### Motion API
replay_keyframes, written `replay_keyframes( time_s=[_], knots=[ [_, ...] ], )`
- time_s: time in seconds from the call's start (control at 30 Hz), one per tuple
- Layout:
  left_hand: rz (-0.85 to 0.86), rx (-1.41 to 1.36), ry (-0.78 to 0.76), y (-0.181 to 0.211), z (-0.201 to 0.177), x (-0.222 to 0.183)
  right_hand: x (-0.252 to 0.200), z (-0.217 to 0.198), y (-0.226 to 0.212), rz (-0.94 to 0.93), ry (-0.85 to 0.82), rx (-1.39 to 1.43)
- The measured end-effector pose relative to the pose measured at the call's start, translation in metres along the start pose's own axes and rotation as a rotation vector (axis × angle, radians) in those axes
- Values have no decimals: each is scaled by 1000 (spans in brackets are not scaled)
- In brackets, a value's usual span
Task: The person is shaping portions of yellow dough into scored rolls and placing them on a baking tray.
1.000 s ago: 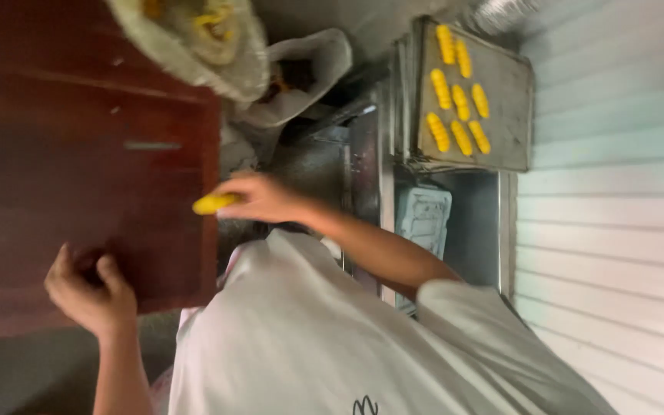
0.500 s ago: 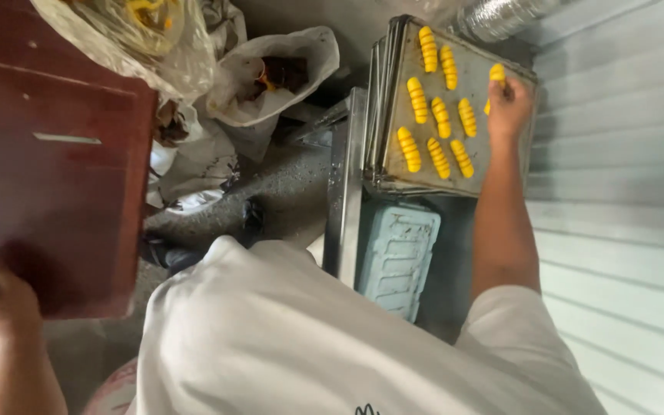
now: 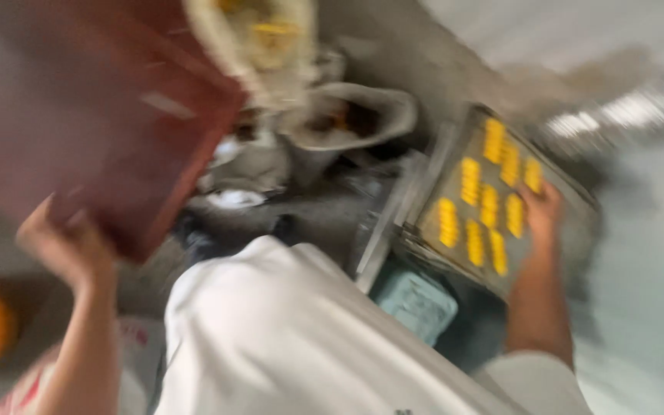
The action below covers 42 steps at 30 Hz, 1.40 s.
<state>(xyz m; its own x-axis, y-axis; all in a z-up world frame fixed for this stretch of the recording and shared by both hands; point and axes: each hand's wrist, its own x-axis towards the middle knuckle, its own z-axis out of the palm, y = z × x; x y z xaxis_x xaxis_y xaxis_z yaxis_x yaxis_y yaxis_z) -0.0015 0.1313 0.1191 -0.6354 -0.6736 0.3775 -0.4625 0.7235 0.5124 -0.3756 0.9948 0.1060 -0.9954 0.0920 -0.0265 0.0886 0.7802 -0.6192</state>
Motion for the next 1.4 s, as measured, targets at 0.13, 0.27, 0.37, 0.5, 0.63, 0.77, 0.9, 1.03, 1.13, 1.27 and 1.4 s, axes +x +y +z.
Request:
replay_keyframes(
  time_s=[0.13,0.27,0.37,0.5,0.63,0.77,0.9,1.03,1.13,1.27,1.4],
  knots=[
    [-132,-235,-28,13,2,35,2,-13,-17,-141,306,-279],
    [-40,-179,-22,16,7,68,28,46,-114,-339,466,-80],
    [-34,-196,-78,1,20,91,17,141,-224,-596,433,168],
    [90,-61,-64,-11,31,123,-83,263,-444,-401,-54,471],
    [39,-38,-20,-19,39,146,-175,359,-554,-966,-242,37],
    [43,-53,-48,-18,30,155,-207,433,-565,-988,-325,-188],
    [26,-118,-93,-17,34,162,-187,463,-592,-870,-367,-423],
    [106,-249,-95,-16,48,209,-132,491,-625,-841,-294,-365],
    [147,-252,-74,-24,95,262,-127,464,-665,-831,-213,-122],
    [118,-235,-36,-18,139,336,-181,425,-647,-751,-238,82],
    [34,-125,64,-7,184,398,-244,390,-588,-635,-313,107]
  ],
)
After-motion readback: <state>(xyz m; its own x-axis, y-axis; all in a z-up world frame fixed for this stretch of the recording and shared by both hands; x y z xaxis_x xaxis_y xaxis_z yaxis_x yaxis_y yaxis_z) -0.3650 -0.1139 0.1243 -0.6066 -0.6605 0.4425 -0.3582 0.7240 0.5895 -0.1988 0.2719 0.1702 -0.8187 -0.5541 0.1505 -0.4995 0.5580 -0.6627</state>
